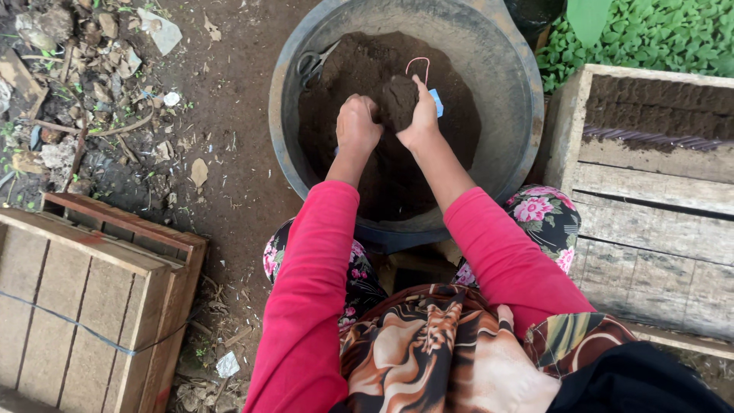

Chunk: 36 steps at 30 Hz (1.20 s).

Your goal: The person scoops soil from a large bucket and fills small paper seed pods, placing them into a wooden tray. The person also handles a small packet and a rubber band during the process.

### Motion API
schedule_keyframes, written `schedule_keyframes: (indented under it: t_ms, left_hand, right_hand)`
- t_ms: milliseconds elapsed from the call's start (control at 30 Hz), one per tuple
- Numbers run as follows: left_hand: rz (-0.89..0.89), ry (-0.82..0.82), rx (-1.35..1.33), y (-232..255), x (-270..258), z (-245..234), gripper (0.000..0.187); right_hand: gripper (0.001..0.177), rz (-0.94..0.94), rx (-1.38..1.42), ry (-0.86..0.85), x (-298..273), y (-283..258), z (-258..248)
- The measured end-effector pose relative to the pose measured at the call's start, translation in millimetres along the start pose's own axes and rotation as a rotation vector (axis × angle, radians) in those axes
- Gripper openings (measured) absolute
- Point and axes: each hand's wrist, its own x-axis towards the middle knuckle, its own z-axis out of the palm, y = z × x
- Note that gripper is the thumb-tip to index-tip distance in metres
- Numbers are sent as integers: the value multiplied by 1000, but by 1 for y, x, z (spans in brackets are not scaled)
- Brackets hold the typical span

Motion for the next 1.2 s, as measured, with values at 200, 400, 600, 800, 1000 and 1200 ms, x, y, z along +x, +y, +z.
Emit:
schedule_keyframes:
  t_ms: [200,400,600,800,1000,1200]
  left_hand:
    - [14,-29,116,-7,8,25,18]
    - [89,-36,165,-21,15,34,11]
    - [49,-69,131,-21,15,24,20]
    - [-73,-52,-214,-5,8,2,19]
    - [-124,-64,-310,-2,3,-10,38]
    - [-47,-138,-338,-12,1,-21,52]
  right_hand:
    - [33,-13,-28,138,-43,-12,61]
    - [27,-102,-141,284,-69,-17,90]
    - [27,-302,-509,-216,-77,-14,67]
    - [30,-294,-1639,-152,-39,-6,-6]
    - [17,-213,-1678,-224,-33,-8,-18]
    - [14,-271,-1394,-339,-51,-37,-5]
